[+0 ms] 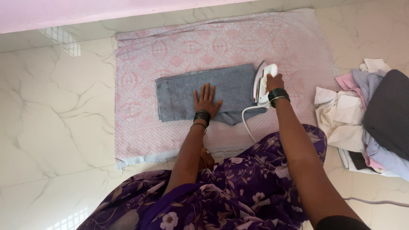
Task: The person irons a pair of gray trousers on a patterned mat laid on the floor, using a white electric iron. They smooth the fabric, fold the trousers, and iron the folded sections before placing them aside and beginning to iron a second pair of dark trousers.
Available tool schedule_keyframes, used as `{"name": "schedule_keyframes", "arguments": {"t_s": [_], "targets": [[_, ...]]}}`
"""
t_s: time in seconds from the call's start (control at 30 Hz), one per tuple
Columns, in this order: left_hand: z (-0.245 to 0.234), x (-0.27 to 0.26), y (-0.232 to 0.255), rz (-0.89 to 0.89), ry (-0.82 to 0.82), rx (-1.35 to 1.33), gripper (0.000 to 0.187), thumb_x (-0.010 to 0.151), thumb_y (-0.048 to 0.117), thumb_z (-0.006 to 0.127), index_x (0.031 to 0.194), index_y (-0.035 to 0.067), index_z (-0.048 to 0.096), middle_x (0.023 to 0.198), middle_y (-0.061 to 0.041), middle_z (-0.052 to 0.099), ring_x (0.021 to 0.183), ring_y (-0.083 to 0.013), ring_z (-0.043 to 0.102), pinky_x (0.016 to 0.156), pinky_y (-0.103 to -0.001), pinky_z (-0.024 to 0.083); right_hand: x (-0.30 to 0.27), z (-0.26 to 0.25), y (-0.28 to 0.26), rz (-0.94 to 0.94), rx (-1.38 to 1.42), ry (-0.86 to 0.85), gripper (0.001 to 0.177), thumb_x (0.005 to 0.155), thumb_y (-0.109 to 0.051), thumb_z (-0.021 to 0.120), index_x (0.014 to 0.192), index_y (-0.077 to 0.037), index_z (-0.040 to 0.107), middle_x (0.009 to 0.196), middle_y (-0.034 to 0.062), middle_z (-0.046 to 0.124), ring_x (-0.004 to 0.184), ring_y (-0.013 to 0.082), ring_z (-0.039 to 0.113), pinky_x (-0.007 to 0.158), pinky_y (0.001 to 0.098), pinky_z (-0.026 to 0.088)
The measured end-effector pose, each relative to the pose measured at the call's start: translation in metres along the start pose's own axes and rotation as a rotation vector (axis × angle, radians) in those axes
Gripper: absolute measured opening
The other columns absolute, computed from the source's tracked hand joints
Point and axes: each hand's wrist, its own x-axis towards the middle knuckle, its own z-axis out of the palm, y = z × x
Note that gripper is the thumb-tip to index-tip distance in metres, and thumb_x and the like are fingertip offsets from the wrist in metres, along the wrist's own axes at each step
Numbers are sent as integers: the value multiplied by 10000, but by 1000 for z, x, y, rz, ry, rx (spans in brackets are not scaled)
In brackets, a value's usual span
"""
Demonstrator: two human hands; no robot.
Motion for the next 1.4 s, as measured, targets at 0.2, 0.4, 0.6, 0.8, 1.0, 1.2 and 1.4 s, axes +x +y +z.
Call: {"name": "schedule_keyframes", "arguments": {"t_s": [0.2,0.4,0.6,0.8,1.0,1.2,1.4], "targets": [[1,17,-26,-40,70,-29,721,1001,634,327,1644,358,154,1732,48,35,1592,-210,15,1246,-596,-71,25,-43,34,202,61,49,543,992,-357,613,1250,104,491,1013,275,711,632,312,715,540,406,573],[-11,32,-91,-342,202,-31,696,993,572,409,1630,361,228,1737,-55,17,1599,-277,3,1202,-683,-85,44,-75,53,263,-509,364,711,864,-460,682,1360,-11,442,1408,243,467,1282,445,472,962,657,435],[-38,44,-161,-710,276,-320,946,856,525,670,1632,274,191,1692,-150,57,1543,-400,65,1182,-675,100,55,-21,41,-402,-365,379,405,936,-243,712,1275,-62,585,1244,193,618,1173,371,595,968,518,512],[-28,52,-201,-816,288,-593,1055,692,481,862,1549,119,364,1520,-242,404,1318,-430,487,1053,-520,464,36,53,34,-336,-210,4,548,841,-331,788,1252,-3,634,1166,241,665,1038,375,668,919,446,538],[-17,55,-247,-588,136,-1065,553,724,314,824,1139,-32,706,1013,-152,757,891,-263,717,839,-376,565,42,56,24,-68,144,-350,634,833,-390,802,1286,25,647,1236,176,711,1104,273,666,950,372,503],[-63,43,-223,-328,257,-1193,389,676,173,809,1021,3,755,867,-70,755,758,-161,679,736,-323,550,36,44,3,-251,268,-348,411,878,-175,770,1255,-34,686,1095,79,731,968,189,661,886,328,521],[-163,18,-189,181,683,-1222,305,761,-67,758,1029,45,663,1003,-25,730,954,-124,663,903,-273,540,49,-27,-33,-607,669,-207,208,964,3,703,1161,-65,693,1092,2,715,997,97,632,933,274,527]]}}
